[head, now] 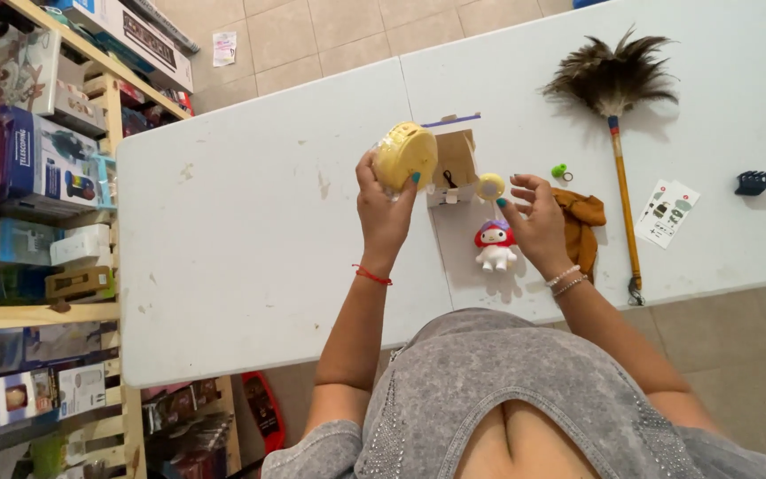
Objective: Unboxing and assembling a decorative cartoon table lamp from its packaging.
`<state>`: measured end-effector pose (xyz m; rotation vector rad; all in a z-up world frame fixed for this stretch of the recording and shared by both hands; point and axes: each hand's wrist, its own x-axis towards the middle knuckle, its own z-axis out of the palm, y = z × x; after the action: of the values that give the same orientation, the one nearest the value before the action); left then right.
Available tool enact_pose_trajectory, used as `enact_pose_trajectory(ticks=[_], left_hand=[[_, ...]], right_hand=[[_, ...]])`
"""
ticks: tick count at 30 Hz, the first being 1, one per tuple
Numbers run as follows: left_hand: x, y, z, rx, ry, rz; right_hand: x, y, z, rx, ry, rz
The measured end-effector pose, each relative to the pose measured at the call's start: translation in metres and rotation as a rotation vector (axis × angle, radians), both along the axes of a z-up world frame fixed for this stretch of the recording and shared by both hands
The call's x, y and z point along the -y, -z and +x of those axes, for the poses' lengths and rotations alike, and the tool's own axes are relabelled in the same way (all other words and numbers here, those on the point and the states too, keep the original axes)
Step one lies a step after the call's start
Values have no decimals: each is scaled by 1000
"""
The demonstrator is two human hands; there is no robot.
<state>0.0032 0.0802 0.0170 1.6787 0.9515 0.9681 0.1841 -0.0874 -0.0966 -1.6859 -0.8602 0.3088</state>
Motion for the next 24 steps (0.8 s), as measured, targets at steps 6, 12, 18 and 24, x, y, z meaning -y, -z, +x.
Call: enact_pose_trajectory(ticks=[6,12,18,24], left_hand=[[-8,59,47,-211,111,266],[-30,93,90,-410,184,678],[-58,130,111,-694,342,740],[-63,36,127,-934,555,560]], right_hand=[[-61,41,24,177,12,-366],[-103,84,39,163,3,-743],[-101,104,39,225,11,-788],[-99,99,26,131,32,-801]])
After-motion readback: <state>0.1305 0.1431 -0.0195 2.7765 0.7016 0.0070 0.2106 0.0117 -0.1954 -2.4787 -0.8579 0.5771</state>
